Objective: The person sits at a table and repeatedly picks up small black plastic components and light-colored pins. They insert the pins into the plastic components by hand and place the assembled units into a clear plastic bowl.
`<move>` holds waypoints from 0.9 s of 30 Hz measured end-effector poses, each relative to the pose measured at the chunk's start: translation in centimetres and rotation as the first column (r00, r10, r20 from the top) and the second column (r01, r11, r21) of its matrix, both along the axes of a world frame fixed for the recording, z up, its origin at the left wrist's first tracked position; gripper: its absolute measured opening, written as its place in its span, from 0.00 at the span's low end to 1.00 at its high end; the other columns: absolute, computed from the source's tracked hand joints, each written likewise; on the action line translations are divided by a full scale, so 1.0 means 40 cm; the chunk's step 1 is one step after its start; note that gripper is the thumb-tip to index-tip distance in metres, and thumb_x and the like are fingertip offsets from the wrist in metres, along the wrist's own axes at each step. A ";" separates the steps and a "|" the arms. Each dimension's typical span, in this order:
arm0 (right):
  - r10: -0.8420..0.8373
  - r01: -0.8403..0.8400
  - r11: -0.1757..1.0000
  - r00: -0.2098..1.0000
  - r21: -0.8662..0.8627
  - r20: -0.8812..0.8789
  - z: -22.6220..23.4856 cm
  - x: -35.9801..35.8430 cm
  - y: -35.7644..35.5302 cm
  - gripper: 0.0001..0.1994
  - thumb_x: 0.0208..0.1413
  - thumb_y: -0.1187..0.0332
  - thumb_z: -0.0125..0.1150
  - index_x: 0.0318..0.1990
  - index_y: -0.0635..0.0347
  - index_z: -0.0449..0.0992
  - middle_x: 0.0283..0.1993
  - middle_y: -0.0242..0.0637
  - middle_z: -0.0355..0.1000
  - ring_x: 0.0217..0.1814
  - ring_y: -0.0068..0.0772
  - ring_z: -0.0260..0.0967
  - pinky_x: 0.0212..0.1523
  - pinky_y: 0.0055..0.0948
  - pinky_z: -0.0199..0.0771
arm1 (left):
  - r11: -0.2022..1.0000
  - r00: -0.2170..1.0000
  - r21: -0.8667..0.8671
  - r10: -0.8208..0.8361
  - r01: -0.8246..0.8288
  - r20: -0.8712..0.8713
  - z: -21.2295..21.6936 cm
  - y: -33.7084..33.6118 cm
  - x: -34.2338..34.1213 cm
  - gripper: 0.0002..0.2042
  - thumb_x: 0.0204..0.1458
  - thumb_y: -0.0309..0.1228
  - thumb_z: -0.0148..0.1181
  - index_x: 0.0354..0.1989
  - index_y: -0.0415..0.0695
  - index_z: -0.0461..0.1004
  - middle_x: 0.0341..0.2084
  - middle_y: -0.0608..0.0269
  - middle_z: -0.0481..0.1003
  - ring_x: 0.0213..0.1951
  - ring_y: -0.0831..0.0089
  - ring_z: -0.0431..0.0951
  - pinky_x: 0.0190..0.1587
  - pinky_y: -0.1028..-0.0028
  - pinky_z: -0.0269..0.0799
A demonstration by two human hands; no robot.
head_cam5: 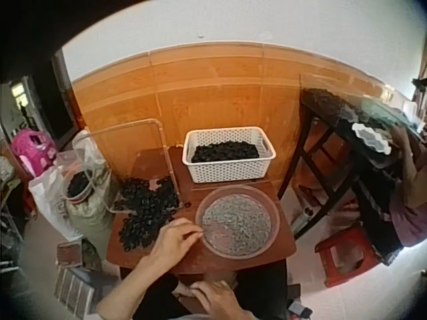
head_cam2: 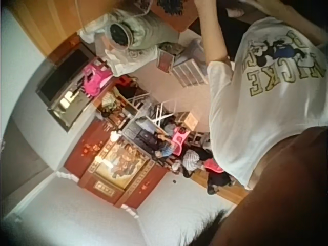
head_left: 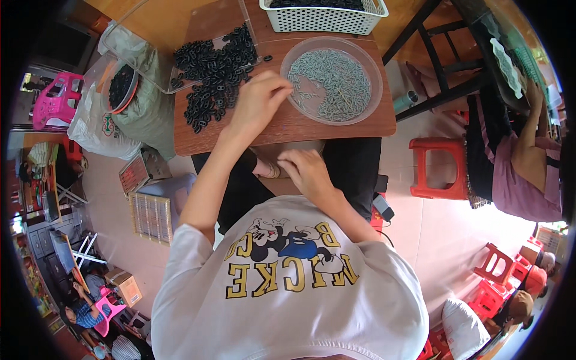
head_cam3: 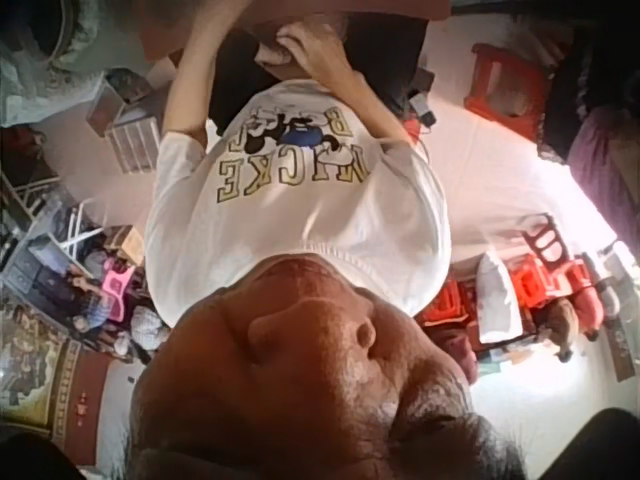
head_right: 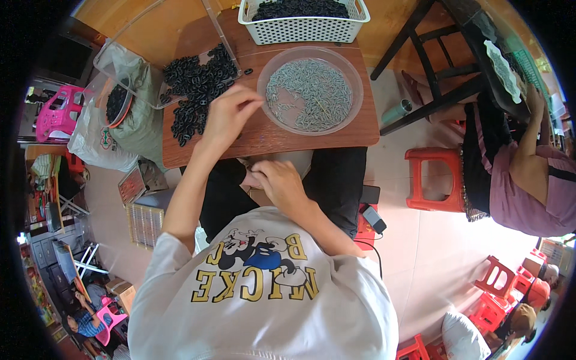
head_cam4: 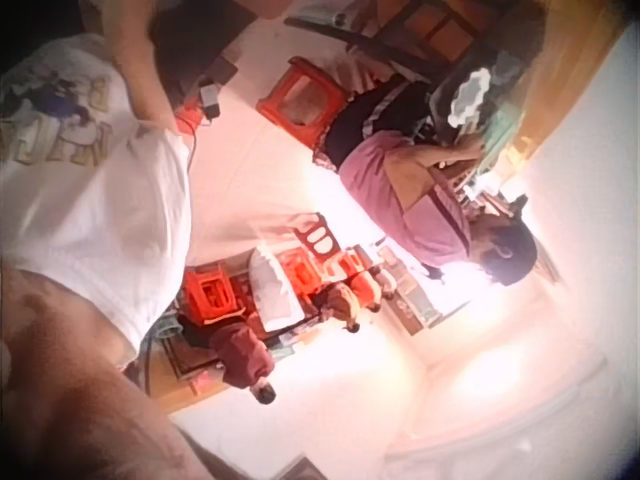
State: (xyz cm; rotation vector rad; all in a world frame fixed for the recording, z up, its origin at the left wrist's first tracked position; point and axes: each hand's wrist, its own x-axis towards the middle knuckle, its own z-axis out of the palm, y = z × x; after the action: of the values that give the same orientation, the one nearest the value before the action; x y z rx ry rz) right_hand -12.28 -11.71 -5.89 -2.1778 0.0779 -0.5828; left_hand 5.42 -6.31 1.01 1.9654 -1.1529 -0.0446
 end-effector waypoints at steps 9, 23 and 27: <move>-0.257 0.279 0.945 0.957 0.170 -0.137 -0.031 -0.147 -0.053 0.04 0.48 0.73 0.61 0.32 0.58 0.75 0.24 0.35 0.71 0.25 0.34 0.67 0.34 0.30 0.63 | 0.914 0.927 0.262 -0.351 0.308 0.135 -0.128 -0.193 0.081 0.06 0.45 0.22 0.57 0.32 0.35 0.75 0.31 0.54 0.73 0.38 0.56 0.74 0.40 0.65 0.69; -0.264 0.287 0.923 0.957 0.256 -0.121 -0.011 -0.117 -0.103 0.06 0.49 0.73 0.61 0.35 0.59 0.75 0.26 0.36 0.73 0.26 0.29 0.69 0.35 0.26 0.65 | 0.881 0.854 0.332 -0.435 0.338 0.285 -0.149 -0.218 0.092 0.04 0.48 0.22 0.54 0.32 0.35 0.71 0.31 0.53 0.72 0.34 0.54 0.72 0.37 0.66 0.68; -0.182 0.226 0.593 0.973 0.773 -0.145 0.010 -0.102 -0.112 0.09 0.52 0.73 0.59 0.41 0.64 0.74 0.31 0.38 0.76 0.31 0.25 0.71 0.37 0.21 0.67 | 0.972 0.969 0.067 -0.217 0.225 -0.114 -0.111 -0.178 0.072 0.05 0.50 0.23 0.55 0.35 0.36 0.72 0.30 0.58 0.73 0.31 0.65 0.74 0.34 0.72 0.68</move>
State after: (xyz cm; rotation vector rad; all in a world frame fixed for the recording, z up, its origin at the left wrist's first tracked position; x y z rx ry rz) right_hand -16.34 -16.21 -5.49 -1.3041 0.5281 -0.4874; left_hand 8.29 -13.43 -3.41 1.8703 -1.3123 -0.3136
